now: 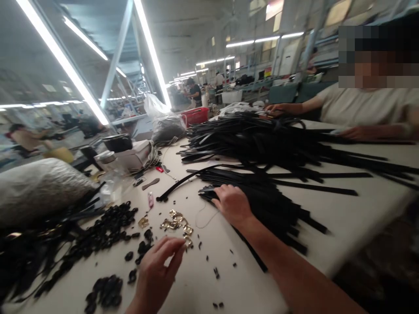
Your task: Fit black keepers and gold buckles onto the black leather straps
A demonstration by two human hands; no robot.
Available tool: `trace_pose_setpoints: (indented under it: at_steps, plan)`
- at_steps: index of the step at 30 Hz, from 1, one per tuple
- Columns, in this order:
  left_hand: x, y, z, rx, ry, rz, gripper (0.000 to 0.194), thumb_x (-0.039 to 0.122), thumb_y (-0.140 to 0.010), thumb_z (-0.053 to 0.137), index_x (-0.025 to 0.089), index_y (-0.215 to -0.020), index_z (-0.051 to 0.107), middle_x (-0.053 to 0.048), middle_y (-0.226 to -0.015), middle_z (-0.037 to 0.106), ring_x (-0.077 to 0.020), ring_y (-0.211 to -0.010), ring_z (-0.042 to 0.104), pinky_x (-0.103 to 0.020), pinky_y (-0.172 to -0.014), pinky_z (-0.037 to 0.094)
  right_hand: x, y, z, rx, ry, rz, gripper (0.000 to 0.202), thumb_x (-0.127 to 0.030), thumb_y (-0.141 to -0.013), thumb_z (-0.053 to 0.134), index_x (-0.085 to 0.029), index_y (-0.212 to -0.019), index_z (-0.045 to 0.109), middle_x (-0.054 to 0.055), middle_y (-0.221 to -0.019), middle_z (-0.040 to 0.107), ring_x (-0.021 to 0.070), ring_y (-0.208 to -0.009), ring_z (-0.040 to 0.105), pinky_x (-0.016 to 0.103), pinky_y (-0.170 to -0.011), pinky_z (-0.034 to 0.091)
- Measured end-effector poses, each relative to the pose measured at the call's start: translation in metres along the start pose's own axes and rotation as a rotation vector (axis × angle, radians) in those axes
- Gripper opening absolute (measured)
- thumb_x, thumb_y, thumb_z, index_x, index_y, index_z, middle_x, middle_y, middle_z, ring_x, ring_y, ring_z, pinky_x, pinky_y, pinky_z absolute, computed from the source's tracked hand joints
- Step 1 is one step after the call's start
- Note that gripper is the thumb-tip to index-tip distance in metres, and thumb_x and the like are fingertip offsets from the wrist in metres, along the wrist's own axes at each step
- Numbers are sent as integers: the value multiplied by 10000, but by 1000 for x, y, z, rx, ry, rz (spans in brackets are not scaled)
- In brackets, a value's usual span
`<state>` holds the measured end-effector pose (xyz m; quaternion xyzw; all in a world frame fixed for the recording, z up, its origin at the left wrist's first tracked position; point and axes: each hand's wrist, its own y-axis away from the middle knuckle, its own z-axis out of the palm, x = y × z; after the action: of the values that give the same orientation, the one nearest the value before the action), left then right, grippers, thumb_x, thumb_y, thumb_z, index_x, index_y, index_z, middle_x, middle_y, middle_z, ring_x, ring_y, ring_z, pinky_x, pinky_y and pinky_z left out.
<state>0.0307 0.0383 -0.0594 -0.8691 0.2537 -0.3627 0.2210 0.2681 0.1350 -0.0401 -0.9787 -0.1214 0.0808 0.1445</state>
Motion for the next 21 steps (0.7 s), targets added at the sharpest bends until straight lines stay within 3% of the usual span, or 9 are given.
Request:
trace_pose_setpoints:
  at_steps: [4,9,13,16,21]
  plan:
    - [-13,16,6,10,46,1,115,247,-913,580,240,-936,693,-29,-835,698,-159,-719,667,-199,-701,548,-3,5,-8,-92,57,66,194,-342,-940,564,-201,-895,688,54,-867,733,210,-808,686,280,-657,448]
    - [-9,25,6,64,83,-171,157,373,-892,600,276,-895,724,-42,-819,707,-190,-675,663,-230,-670,561,-8,11,-12,-194,78,53,236,-349,-875,656,-152,-750,697,89,-728,727,239,-694,705,271,-561,444]
    - [-4,19,8,85,108,-271,172,431,-860,625,303,-817,731,-32,-792,710,-217,-704,672,-254,-658,546,-4,10,-8,-149,72,66,156,-315,-868,669,-160,-892,667,87,-878,706,235,-804,685,291,-647,482]
    - [-2,17,10,92,140,-315,199,451,-850,627,292,-798,734,-39,-777,705,-222,-688,661,-265,-632,538,-2,6,-3,-134,83,57,146,-275,-829,707,-148,-886,661,106,-943,669,246,-870,646,319,-724,489]
    - [-3,18,13,37,174,-263,124,364,-847,638,285,-820,730,-35,-788,704,-212,-686,656,-252,-611,526,-5,4,3,-124,97,3,78,-211,-817,695,-156,-864,667,101,-939,654,255,-883,608,338,-727,471]
